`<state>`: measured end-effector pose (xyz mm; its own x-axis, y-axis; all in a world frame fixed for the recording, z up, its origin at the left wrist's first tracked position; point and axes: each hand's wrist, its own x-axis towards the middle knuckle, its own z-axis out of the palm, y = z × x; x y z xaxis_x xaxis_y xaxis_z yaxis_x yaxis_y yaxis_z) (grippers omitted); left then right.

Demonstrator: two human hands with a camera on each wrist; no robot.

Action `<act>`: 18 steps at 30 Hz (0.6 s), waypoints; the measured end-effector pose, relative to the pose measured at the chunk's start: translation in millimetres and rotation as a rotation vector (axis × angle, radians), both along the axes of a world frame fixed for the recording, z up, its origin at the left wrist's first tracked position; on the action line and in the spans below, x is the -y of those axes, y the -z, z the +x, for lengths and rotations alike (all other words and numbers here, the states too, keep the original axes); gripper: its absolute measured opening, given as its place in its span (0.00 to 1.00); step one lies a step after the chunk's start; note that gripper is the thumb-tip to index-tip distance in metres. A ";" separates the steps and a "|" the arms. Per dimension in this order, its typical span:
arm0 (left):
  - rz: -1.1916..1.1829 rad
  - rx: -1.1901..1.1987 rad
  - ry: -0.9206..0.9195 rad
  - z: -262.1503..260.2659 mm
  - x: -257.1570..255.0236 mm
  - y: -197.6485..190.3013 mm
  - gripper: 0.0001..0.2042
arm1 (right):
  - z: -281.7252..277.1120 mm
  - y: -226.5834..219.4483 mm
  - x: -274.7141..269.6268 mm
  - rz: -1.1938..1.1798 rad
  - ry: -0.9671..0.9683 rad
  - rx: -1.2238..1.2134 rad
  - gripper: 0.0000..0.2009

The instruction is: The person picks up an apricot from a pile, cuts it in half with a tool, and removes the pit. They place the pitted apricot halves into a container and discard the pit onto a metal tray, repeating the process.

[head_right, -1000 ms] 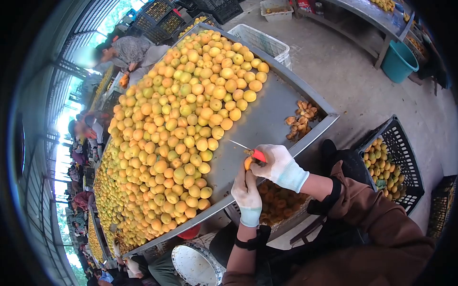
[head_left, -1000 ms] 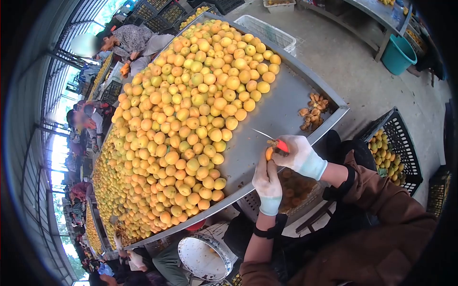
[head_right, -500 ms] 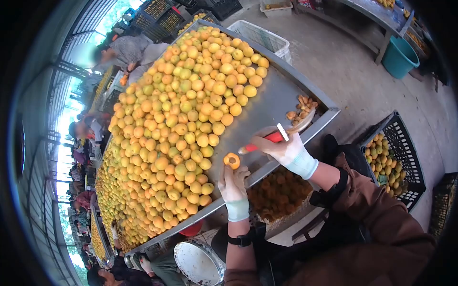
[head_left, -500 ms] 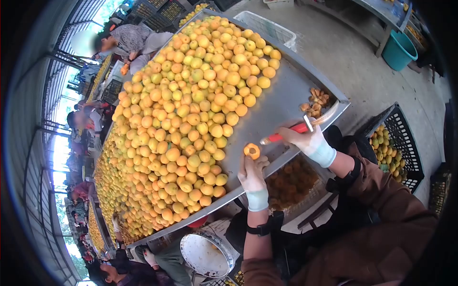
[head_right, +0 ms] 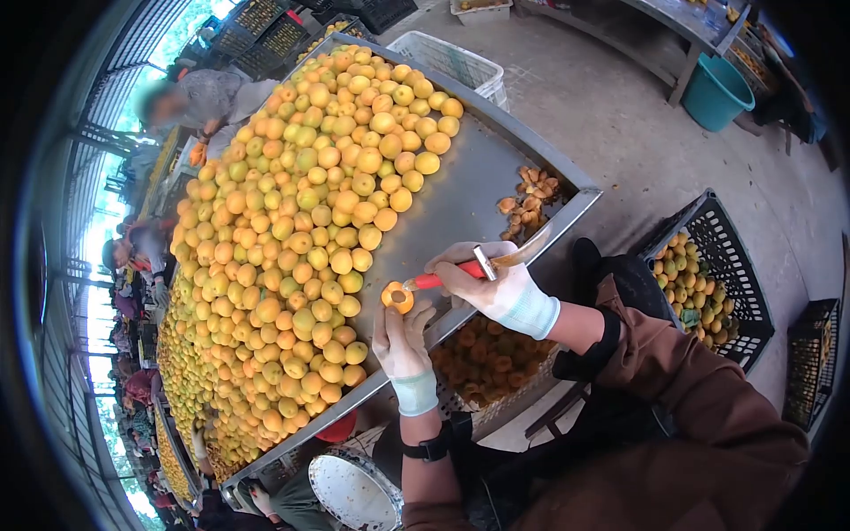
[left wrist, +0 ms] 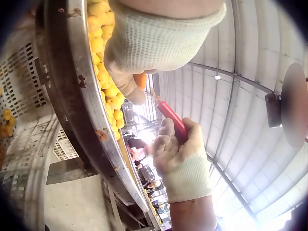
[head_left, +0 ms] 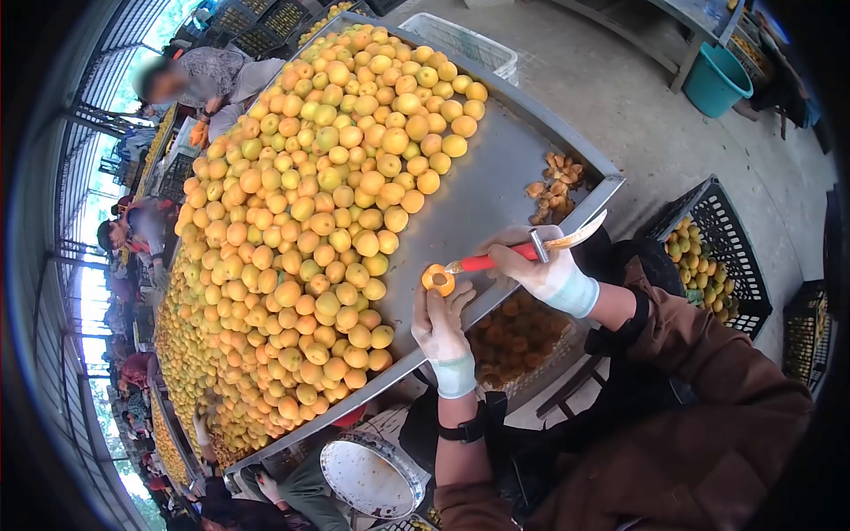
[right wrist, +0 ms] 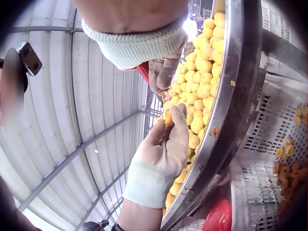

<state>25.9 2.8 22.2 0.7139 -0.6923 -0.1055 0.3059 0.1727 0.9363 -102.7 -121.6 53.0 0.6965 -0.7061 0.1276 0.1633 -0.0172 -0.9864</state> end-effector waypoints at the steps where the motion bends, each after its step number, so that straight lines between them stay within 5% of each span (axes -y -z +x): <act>1: 0.007 0.018 0.009 -1.0 0.8 -2.0 0.20 | 0.6 -0.2 0.3 0.043 -0.007 -0.005 0.06; 3: 0.014 0.036 0.019 -1.5 2.4 -2.5 0.20 | 1.0 2.1 1.8 0.087 -0.013 -0.009 0.06; 5: 0.010 0.064 0.012 -1.2 2.8 -1.5 0.20 | 1.0 8.3 3.9 -0.292 -0.015 0.054 0.05; 12: 0.113 0.254 0.020 -0.1 1.3 -3.2 0.19 | -0.8 10.8 8.2 -0.695 -0.051 0.020 0.06; 18: 0.148 0.229 0.062 -3.1 -0.5 0.7 0.18 | 2.9 4.8 4.4 0.361 -0.016 0.014 0.08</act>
<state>22.7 3.3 21.5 0.6877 -0.7243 -0.0500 0.0894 0.0162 0.9959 -99.8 -126.0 48.2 0.7078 -0.6965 -0.1184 0.1746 0.3348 -0.9260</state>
